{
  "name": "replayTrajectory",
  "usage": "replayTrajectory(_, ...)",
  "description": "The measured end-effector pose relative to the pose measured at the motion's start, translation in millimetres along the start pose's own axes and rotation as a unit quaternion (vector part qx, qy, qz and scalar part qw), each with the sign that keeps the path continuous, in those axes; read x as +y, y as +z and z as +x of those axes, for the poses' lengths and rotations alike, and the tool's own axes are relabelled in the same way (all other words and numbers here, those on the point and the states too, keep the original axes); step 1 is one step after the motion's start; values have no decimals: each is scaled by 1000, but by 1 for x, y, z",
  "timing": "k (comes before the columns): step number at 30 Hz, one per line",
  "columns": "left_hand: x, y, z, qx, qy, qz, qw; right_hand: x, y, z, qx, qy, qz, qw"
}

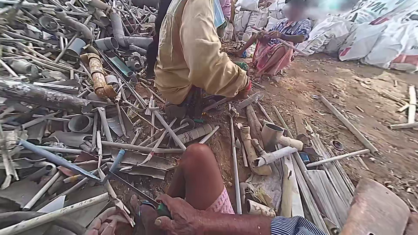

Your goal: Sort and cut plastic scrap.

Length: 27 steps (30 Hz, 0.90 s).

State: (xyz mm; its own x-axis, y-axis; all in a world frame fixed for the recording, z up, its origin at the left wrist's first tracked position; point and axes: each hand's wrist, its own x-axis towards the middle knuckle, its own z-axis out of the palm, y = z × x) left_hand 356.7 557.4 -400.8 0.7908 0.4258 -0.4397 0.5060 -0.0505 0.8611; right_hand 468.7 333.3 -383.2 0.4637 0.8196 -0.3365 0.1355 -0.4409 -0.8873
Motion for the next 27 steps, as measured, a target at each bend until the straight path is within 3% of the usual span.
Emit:
replayTrajectory(4, -18, -16, -27, 40, -5, -37, 999, 1, 9, 0, -17, -9, -20, 1000)
replayTrajectory(7, -32, -26, -53, 149, -30, -40, 988, 5, 21, 3, -23, -11, -9, 1000)
replayTrajectory(14, -58, -62, -137, 291, -7, -68, 954, 3, 26, 12, -88, 42, 118, 988)
replayTrajectory(20, -77, -94, -220, 534, 47, 0, 844, -8, 23, 19, -79, 98, 319, 939)
replayTrajectory(24, -115, -97, -264, 659, -41, 61, 748, -9, 23, 17, -93, 137, 363, 917)
replayTrajectory(27, -137, -83, -280, 682, -105, -28, 723, -7, 18, 14, -100, 131, 405, 899)
